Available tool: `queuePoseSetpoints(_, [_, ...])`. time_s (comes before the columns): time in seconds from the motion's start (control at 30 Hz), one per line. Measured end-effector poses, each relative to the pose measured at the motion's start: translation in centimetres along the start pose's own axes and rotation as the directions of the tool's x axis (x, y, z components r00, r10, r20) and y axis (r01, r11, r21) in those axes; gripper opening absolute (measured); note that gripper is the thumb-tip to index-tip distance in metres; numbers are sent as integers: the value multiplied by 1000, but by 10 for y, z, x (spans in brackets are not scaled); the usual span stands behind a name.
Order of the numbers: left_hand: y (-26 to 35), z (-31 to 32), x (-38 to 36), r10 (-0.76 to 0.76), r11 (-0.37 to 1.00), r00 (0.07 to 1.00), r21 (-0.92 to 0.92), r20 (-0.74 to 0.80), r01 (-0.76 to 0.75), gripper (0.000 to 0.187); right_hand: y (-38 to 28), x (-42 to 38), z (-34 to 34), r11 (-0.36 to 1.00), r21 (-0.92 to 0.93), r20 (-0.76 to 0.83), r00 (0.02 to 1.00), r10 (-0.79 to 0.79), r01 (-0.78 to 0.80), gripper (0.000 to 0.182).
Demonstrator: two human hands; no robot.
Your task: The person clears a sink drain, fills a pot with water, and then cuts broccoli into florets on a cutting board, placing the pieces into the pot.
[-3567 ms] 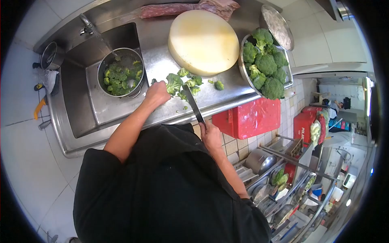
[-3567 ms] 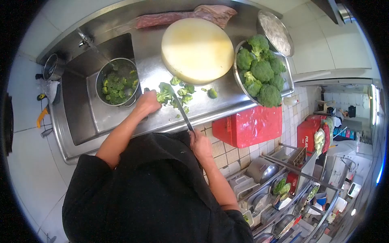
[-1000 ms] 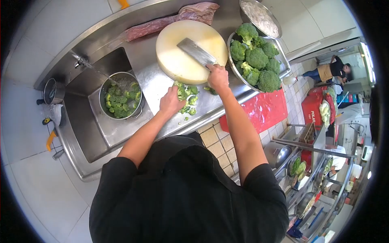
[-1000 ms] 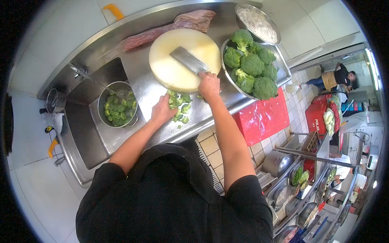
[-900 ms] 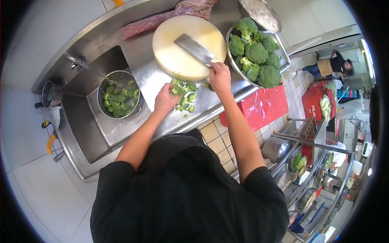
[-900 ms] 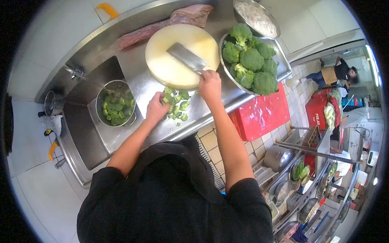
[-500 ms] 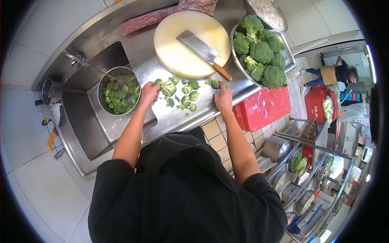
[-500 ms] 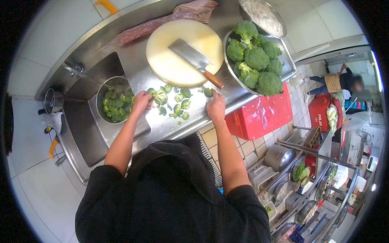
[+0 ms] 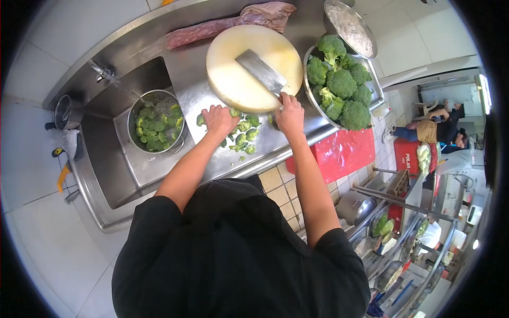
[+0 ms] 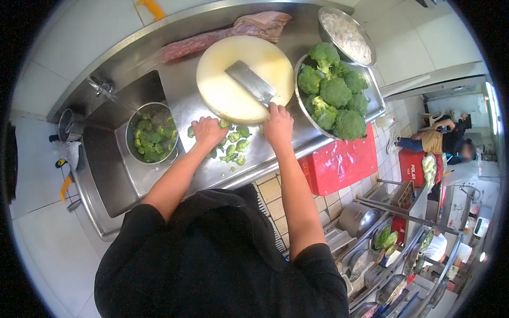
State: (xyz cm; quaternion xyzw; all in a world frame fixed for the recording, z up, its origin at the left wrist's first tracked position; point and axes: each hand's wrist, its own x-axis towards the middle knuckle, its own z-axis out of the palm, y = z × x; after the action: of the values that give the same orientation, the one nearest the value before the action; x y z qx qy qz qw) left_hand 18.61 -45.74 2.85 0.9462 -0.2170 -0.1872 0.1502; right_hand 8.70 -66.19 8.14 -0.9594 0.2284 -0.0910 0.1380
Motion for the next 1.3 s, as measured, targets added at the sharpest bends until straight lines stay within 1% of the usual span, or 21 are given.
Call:
queuePoseSetpoints(0.03, [-1,0,-4,20,999,999,-32,-48,-22,39,5,5,1,998,-58,41,999,-7,9,48])
queuePoseSetpoints(0.13, [-4,-9,-18,48,987,976,-139,-213,-79,31,4,9,-3,996,-19,219,972,85,-83,44])
queuePoseSetpoints(0.23, [-8,-24,-24,97,917,941,-338,-324,-212,28,-18,-16,-15,987,71,158,978,134,-147,43])
queuePoseSetpoints(0.27, [-7,-31,-22,104,906,929,-351,-355,-236,29,-21,-23,-22,963,186,186,969,160,-195,40])
queuePoseSetpoints(0.33, [-4,-48,-20,110,884,903,-374,-415,-279,31,-27,-40,-33,869,401,257,946,198,-290,36])
queuePoseSetpoints(0.37, [-3,-53,-13,112,879,922,-395,-371,-267,36,-31,-48,-36,825,453,321,925,204,-339,35])
queuePoseSetpoints(0.43, [-6,-53,7,159,891,934,-361,-321,-276,34,-39,-62,-38,718,538,437,874,210,-442,35])
queuePoseSetpoints(0.47, [-7,-50,16,186,894,937,-344,-296,-286,33,-41,-64,-37,712,536,454,866,209,-454,36])
queuePoseSetpoints(0.5, [-6,-50,19,207,873,927,-368,-312,-319,31,-43,-66,-36,706,534,471,857,209,-466,37])
queuePoseSetpoints(0.57, [-5,-48,26,201,867,936,-392,-288,-307,31,-45,-70,-34,692,528,510,835,206,-493,39])
queuePoseSetpoints(0.67, [-3,-51,22,189,866,944,-408,-269,-289,32,-49,-74,-30,716,577,432,891,142,-394,33])
queuePoseSetpoints(0.77, [-7,-45,25,203,861,934,-401,-294,-313,33,-55,-75,-34,696,577,474,869,140,-427,33])
queuePoseSetpoints(0.8, [-7,-45,26,212,858,928,-396,-307,-327,33,-57,-74,-36,699,559,490,858,157,-447,35])
queuePoseSetpoints(0.87, [-7,-45,27,212,863,935,-394,-283,-316,33,-61,-74,-39,703,521,518,834,189,-483,40])
queuePoseSetpoints(1.0, [-1,-49,25,175,873,950,-405,-259,-271,34,-62,-77,-38,717,515,503,843,192,-470,40])
queuePoseSetpoints(1.1, [-3,-45,25,208,870,925,-372,-318,-324,31,-63,-78,-38,725,502,517,836,185,-471,39])
queuePoseSetpoints(1.2, [-2,-40,27,176,874,937,-391,-302,-290,33,-64,-77,-36,752,463,536,824,185,-470,39])
queuePoseSetpoints(1.3, [-3,-39,27,204,867,934,-388,-294,-312,37,-56,-86,-20,753,456,543,819,186,-474,38])
